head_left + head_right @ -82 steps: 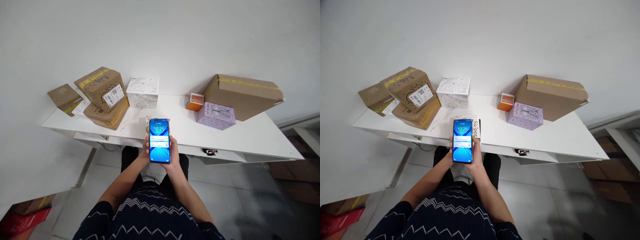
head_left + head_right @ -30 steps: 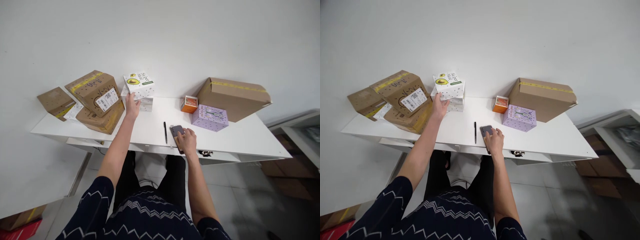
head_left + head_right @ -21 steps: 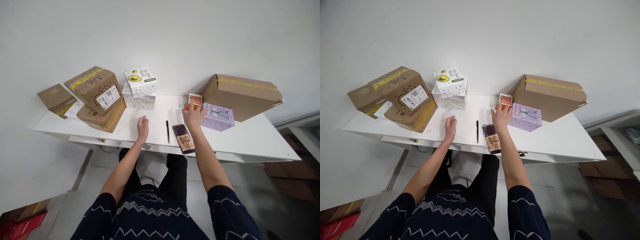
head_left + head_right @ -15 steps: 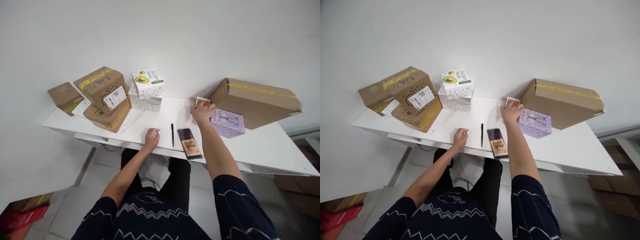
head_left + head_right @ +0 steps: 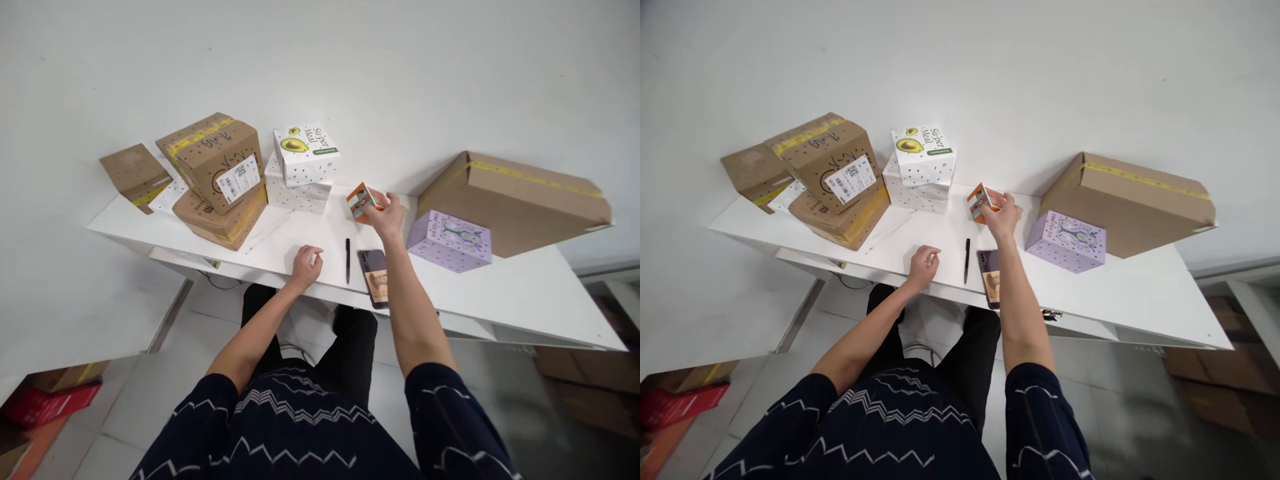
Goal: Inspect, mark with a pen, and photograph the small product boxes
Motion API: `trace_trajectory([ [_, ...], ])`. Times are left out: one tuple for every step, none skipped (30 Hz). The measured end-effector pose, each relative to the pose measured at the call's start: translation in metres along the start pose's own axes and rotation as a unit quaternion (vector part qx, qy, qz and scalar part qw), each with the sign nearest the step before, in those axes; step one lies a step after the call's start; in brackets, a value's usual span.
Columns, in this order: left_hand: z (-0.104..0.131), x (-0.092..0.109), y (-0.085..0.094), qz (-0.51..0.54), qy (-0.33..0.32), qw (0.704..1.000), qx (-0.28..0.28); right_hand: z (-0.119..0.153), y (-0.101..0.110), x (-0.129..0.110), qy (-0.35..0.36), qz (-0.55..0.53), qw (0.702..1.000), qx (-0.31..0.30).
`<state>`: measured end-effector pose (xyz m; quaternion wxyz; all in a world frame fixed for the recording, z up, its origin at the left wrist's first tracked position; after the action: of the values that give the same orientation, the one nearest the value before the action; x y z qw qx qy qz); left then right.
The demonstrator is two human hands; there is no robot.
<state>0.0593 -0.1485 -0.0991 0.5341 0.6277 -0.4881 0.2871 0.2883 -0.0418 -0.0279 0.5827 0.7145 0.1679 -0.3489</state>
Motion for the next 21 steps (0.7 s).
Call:
trace_trajectory([
  [0.0, -0.001, 0.003, 0.026, 0.005, 0.999, 0.025, 0.014, -0.001, -0.003, 0.015, -0.035, 0.999, -0.009],
  [0.001, -0.002, 0.007, 0.055, 0.014, 0.997, 0.057, 0.031, -0.004, -0.005, 0.035, -0.068, 0.997, -0.028],
  [0.002, -0.003, 0.012, 0.083, 0.027, 0.992, 0.096, 0.05, -0.006, -0.007, 0.06, -0.094, 0.993, -0.048],
  [0.004, -0.005, 0.018, 0.109, 0.043, 0.984, 0.135, 0.069, -0.009, -0.009, 0.091, -0.109, 0.988, -0.066],
  [0.008, -0.007, 0.023, 0.131, 0.057, 0.975, 0.169, 0.089, -0.012, -0.01, 0.131, -0.119, 0.981, -0.079],
  [0.012, -0.008, 0.029, 0.148, 0.067, 0.968, 0.192, 0.107, -0.016, -0.01, 0.173, -0.124, 0.972, -0.102],
  [0.017, -0.009, 0.034, 0.161, 0.071, 0.963, 0.203, 0.123, -0.02, -0.01, 0.21, -0.12, 0.961, -0.138],
  [0.022, -0.009, 0.038, 0.169, 0.07, 0.962, 0.203, 0.137, -0.023, -0.01, 0.24, -0.114, 0.949, -0.169],
  [0.027, -0.009, 0.041, 0.172, 0.064, 0.964, 0.194, 0.148, -0.026, -0.009, 0.261, -0.105, 0.939, -0.197],
  [0.033, -0.009, 0.043, 0.171, 0.058, 0.967, 0.18, 0.156, -0.029, -0.007, 0.274, -0.097, 0.932, -0.217],
  [0.038, -0.008, 0.045, 0.168, 0.052, 0.971, 0.163, 0.162, -0.031, -0.005, 0.279, -0.09, 0.929, -0.225],
  [0.042, -0.007, 0.045, 0.162, 0.048, 0.975, 0.147, 0.166, -0.032, -0.003, 0.276, -0.083, 0.931, -0.223],
  [0.045, -0.006, 0.044, 0.155, 0.045, 0.978, 0.131, 0.169, -0.033, 0.0, 0.268, -0.077, 0.937, -0.212],
  [0.047, -0.005, 0.043, 0.147, 0.042, 0.981, 0.119, 0.171, -0.034, 0.002, 0.255, -0.073, 0.944, -0.196],
  [0.048, -0.004, 0.042, 0.138, 0.04, 0.983, 0.111, 0.174, -0.035, 0.005, 0.237, -0.074, 0.952, -0.179],
  [0.047, -0.003, 0.041, 0.127, 0.039, 0.986, 0.104, 0.176, -0.036, 0.006, 0.216, -0.08, 0.959, -0.164],
  [0.045, -0.002, 0.039, 0.114, 0.039, 0.988, 0.097, 0.179, -0.038, 0.008, 0.192, -0.095, 0.964, -0.157],
  [0.042, -0.001, 0.037, 0.1, 0.042, 0.99, 0.092, 0.182, -0.04, 0.009, 0.167, -0.117, 0.966, -0.157],
  [0.04, 0.0, 0.036, 0.089, 0.047, 0.991, 0.088, 0.185, -0.042, 0.009, 0.14, -0.145, 0.966, -0.164],
  [0.038, 0.001, 0.035, 0.08, 0.054, 0.992, 0.085, 0.188, -0.044, 0.009, 0.114, -0.173, 0.963, -0.175],
  [0.036, 0.001, 0.034, 0.073, 0.061, 0.992, 0.084, 0.191, -0.045, 0.009, 0.091, -0.199, 0.958, -0.188],
])
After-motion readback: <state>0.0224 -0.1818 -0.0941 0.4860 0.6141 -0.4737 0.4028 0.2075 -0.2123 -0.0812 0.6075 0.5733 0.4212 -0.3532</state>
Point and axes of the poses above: each hand's wrist, its own z-axis away from the middle knuckle, its own y-axis out of the back of the hand, x = y × z, the point moved 2 cm from there along -z, towards the middle knuckle, and after that the axes turned 11 degrees about -x, right-handed, at the moved point
